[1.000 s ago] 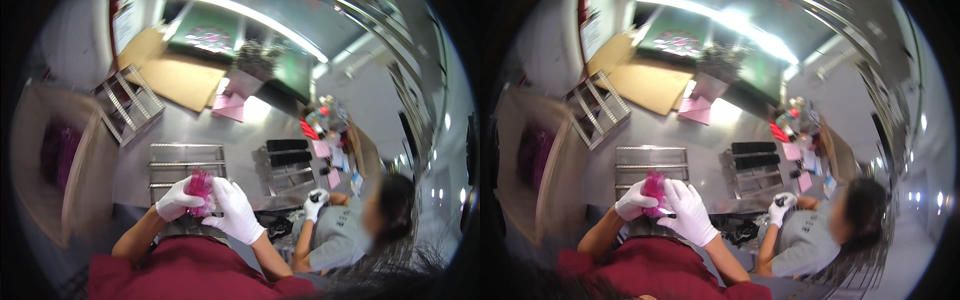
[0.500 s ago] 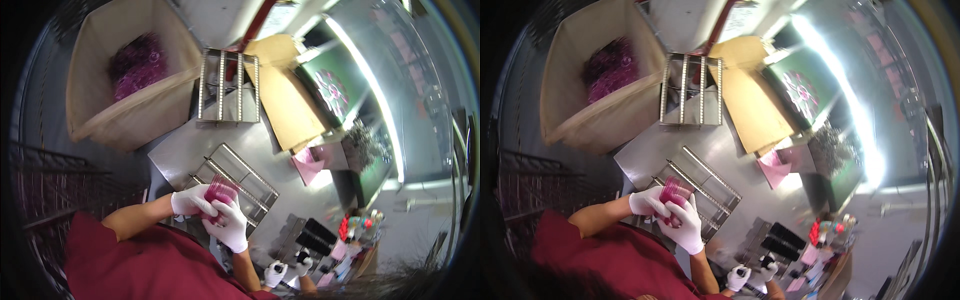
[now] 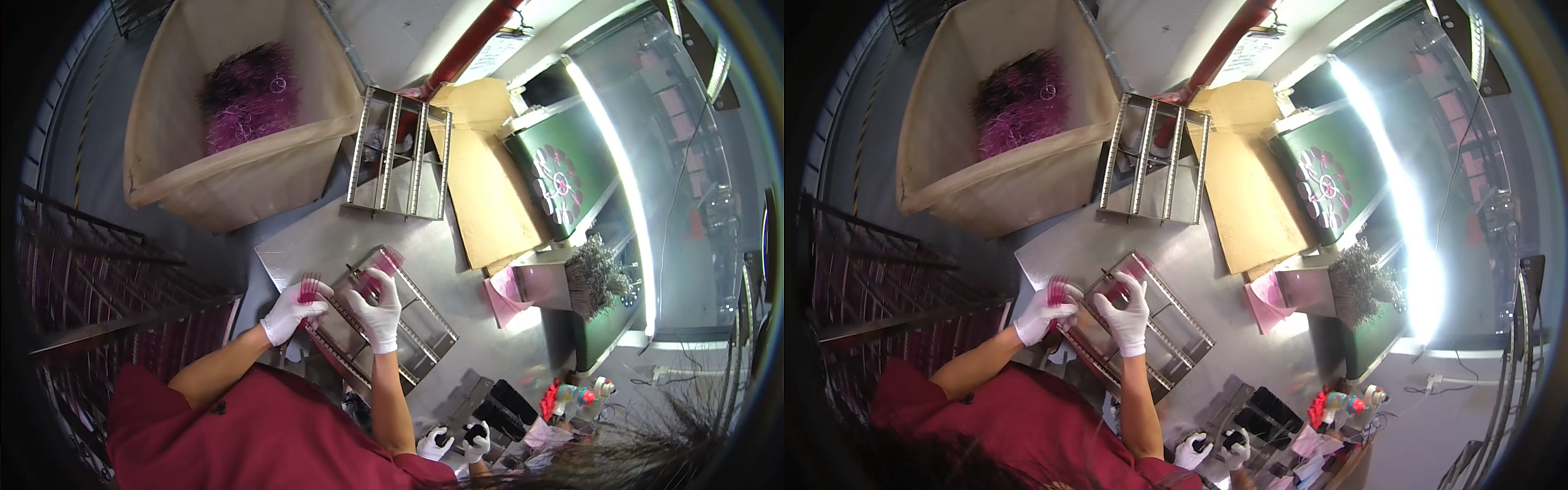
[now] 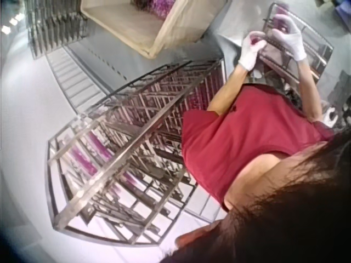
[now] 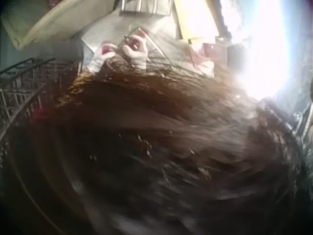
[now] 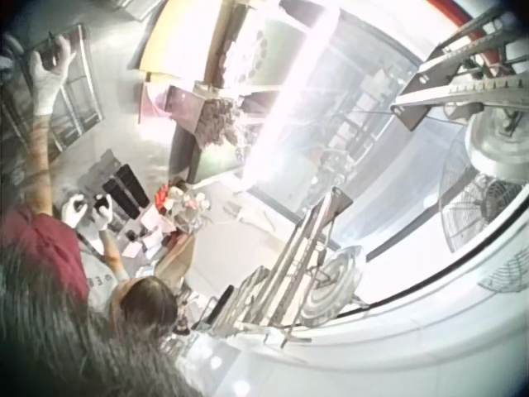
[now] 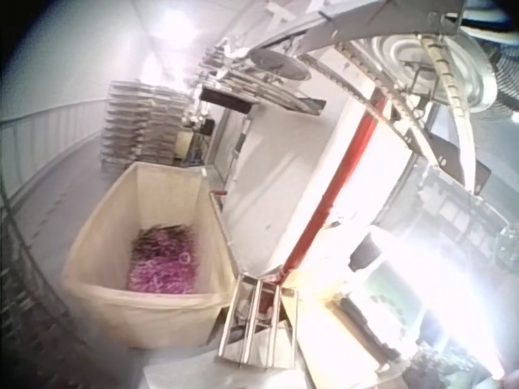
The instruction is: The person walks to a workstation and assembles pink plastic decorative items by inserting them into metal racks. They handle the items one at a time, placing them into slots on the rack and occasionally adjusting the arrangement.
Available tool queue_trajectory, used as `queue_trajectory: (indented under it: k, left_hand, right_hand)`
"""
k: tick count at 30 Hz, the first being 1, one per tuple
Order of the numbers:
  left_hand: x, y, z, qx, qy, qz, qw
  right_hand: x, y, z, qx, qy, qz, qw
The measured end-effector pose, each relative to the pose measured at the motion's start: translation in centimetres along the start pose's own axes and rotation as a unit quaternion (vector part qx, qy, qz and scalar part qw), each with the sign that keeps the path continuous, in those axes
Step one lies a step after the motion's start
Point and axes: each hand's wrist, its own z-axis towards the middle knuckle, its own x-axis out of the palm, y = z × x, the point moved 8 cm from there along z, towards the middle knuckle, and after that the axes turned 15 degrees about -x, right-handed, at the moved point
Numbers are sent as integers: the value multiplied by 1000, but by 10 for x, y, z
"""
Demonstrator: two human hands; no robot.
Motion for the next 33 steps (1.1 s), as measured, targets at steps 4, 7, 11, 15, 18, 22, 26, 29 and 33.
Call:
queue_trajectory:
  k: [4, 7, 11, 15, 18, 22, 26, 29, 33]
  left_hand:
    - [1, 3, -1, 24, -7, 16, 1000]
    - [-2, 8, 5, 29, -7, -1, 1000]
    - [-5, 4, 1, 21, -5, -52, 998]
    - [-7, 4, 0, 29, -10, -79, 996]
    - [-8, 9, 4, 32, -12, -61, 998]
    - [-12, 11, 10, 4, -4, -82, 997]
    - [-13, 9, 9, 2, -13, -75, 997]
    - [-12, 11, 13, -1, -10, -68, 998]
    - [-12, 11, 11, 2, -18, -58, 998]
  right_hand:
    - [16, 18, 8, -36, 8, -142, 989]
    - [25, 44, 18, -101, 56, -248, 962]
    - [15, 42, 0, -85, 46, -282, 955]
    - [-7, 28, -20, -27, -5, -209, 978]
    - [-8, 26, -14, 5, -55, -142, 988]
    - [-1, 29, -4, -2, -20, -157, 987]
    - [-5, 23, -12, 95, -105, 45, 989]
    - [4, 14, -4, 107, -105, 88, 985]
    - [7, 19, 1, 17, -34, -87, 995]
